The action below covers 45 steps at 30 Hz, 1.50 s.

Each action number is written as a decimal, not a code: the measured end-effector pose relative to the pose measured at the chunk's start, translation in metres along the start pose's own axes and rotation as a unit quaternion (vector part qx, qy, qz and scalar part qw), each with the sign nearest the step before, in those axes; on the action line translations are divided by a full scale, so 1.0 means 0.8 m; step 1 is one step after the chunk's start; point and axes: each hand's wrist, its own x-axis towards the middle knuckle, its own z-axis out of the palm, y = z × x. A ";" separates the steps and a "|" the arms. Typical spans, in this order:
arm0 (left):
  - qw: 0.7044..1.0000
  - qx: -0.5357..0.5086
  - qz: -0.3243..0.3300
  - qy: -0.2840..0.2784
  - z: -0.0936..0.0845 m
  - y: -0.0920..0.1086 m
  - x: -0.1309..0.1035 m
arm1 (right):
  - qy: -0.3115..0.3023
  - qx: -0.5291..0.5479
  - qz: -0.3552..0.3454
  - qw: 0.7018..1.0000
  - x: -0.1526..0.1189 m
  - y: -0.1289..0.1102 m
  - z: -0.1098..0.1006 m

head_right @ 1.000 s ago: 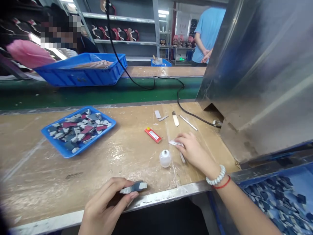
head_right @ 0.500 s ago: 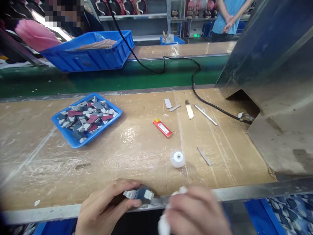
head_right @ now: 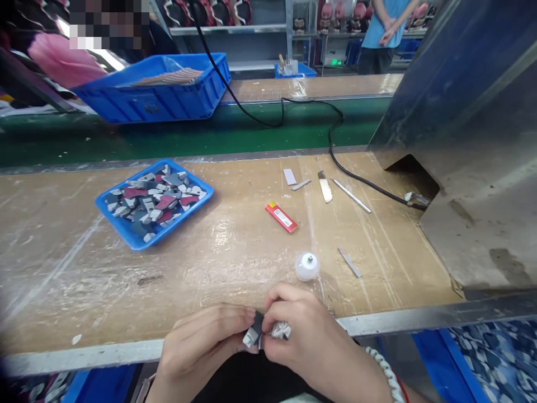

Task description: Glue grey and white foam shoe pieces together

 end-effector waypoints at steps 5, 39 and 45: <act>1.000 -0.007 -0.001 -0.001 0.000 -0.005 0.001 | 0.037 0.027 0.024 0.999 0.003 0.002 0.007; 0.990 -0.028 -0.137 0.035 -0.002 -0.008 0.000 | 0.146 0.074 0.028 0.986 -0.001 -0.002 0.028; 0.988 -0.039 -0.148 0.026 -0.002 -0.009 -0.003 | 0.182 0.082 0.028 0.980 0.001 0.009 0.032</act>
